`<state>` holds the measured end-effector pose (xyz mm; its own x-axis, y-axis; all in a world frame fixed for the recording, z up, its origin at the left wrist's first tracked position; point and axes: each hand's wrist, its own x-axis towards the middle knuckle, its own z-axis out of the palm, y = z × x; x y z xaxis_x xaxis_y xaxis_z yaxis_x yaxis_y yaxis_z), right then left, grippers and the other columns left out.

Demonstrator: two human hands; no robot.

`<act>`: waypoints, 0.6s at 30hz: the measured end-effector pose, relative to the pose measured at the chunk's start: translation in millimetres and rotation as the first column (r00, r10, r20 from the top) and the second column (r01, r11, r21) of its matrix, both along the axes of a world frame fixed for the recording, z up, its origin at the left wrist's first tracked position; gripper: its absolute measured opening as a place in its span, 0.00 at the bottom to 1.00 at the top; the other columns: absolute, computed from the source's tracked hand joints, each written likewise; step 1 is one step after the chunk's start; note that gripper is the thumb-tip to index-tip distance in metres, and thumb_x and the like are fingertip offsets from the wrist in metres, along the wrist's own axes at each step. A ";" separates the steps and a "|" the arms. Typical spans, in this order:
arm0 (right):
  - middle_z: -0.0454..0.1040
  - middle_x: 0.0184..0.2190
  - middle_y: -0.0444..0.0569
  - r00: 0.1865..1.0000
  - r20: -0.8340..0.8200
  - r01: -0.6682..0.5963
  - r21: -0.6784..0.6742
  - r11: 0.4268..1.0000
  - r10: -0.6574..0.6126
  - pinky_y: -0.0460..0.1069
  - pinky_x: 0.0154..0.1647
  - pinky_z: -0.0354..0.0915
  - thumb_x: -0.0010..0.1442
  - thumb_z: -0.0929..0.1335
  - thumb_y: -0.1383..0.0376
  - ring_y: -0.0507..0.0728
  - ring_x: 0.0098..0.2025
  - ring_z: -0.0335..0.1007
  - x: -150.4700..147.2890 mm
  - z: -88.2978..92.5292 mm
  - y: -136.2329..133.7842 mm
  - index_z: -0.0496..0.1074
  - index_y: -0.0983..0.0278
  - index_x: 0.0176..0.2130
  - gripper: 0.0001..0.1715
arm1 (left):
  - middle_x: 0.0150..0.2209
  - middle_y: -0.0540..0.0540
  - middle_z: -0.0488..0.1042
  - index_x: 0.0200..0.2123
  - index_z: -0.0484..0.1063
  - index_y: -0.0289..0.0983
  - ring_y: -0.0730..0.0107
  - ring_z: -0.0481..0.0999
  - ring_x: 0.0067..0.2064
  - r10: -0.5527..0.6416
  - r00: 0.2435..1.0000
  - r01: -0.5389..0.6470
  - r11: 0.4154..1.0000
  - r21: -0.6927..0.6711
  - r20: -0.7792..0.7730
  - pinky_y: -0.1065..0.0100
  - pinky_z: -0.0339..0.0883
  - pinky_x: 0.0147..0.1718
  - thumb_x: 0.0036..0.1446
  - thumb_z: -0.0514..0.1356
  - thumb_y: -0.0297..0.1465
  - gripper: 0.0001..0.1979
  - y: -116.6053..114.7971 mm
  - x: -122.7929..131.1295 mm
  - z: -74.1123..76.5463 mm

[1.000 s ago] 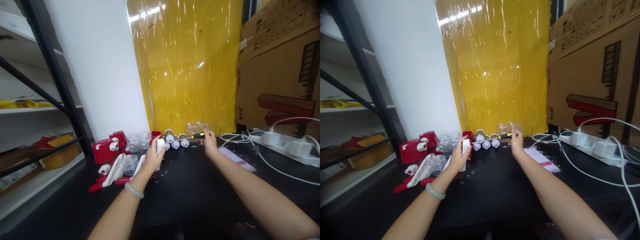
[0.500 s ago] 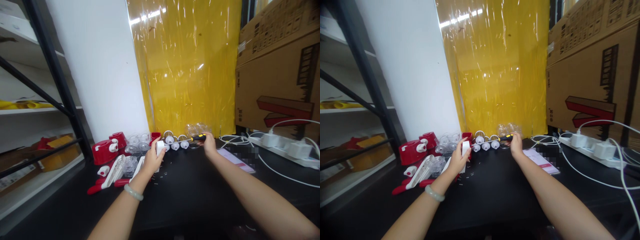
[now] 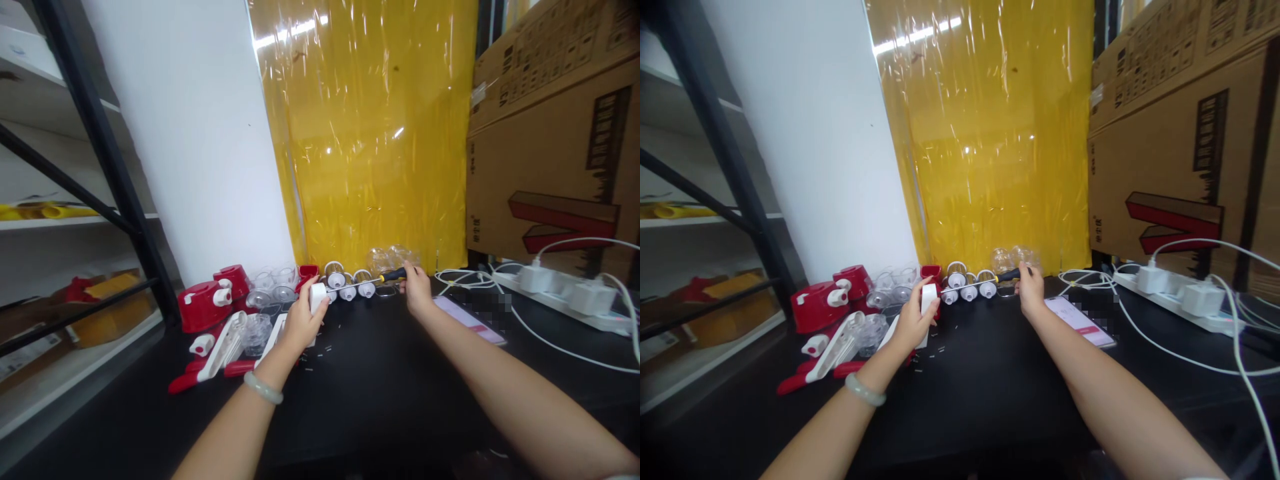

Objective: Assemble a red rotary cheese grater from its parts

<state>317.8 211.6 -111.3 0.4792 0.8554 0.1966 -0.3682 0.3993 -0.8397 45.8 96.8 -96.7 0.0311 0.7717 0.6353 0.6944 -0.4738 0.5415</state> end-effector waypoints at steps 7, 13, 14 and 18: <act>0.64 0.14 0.38 0.999 0.001 -0.049 -0.070 0.996 0.049 0.44 0.11 0.57 0.65 0.61 0.53 0.51 0.12 0.60 0.5 5.8 -3.4 0.64 0.60 0.32 0.16 | 0.35 0.45 0.79 0.68 0.55 0.39 0.61 0.81 0.31 -0.011 1.000 0.011 1.000 0.029 -0.012 0.62 0.73 0.37 0.66 0.55 0.43 0.31 0.5 -0.8 0.1; 0.70 0.17 0.41 0.984 -0.105 -0.150 -0.085 0.985 0.141 0.44 0.14 0.60 0.63 0.58 0.62 0.52 0.15 0.66 1.4 9.2 -5.9 0.69 0.62 0.34 0.14 | 0.33 0.46 0.79 0.67 0.56 0.39 0.60 0.81 0.30 0.000 1.000 0.000 1.000 0.014 -0.019 0.62 0.73 0.37 0.66 0.55 0.43 0.30 0.5 -0.2 0.0; 0.70 0.17 0.41 0.985 -0.108 -0.146 -0.083 0.986 0.137 0.44 0.14 0.59 0.62 0.59 0.62 0.52 0.15 0.66 1.4 8.6 -5.3 0.69 0.62 0.33 0.12 | 0.33 0.46 0.79 0.67 0.56 0.39 0.61 0.81 0.30 0.003 1.000 -0.002 1.000 0.009 -0.021 0.62 0.73 0.37 0.66 0.55 0.44 0.30 0.4 -0.2 0.0; 0.67 0.15 0.39 0.995 -0.040 -0.093 -0.043 0.995 0.092 0.44 0.13 0.55 0.59 0.64 0.60 0.51 0.14 0.62 1.9 4.3 -0.3 0.69 0.61 0.34 0.08 | 0.32 0.46 0.79 0.66 0.57 0.39 0.61 0.81 0.30 -0.001 1.000 0.001 1.000 0.014 -0.027 0.62 0.72 0.36 0.66 0.55 0.44 0.29 -0.7 0.3 0.7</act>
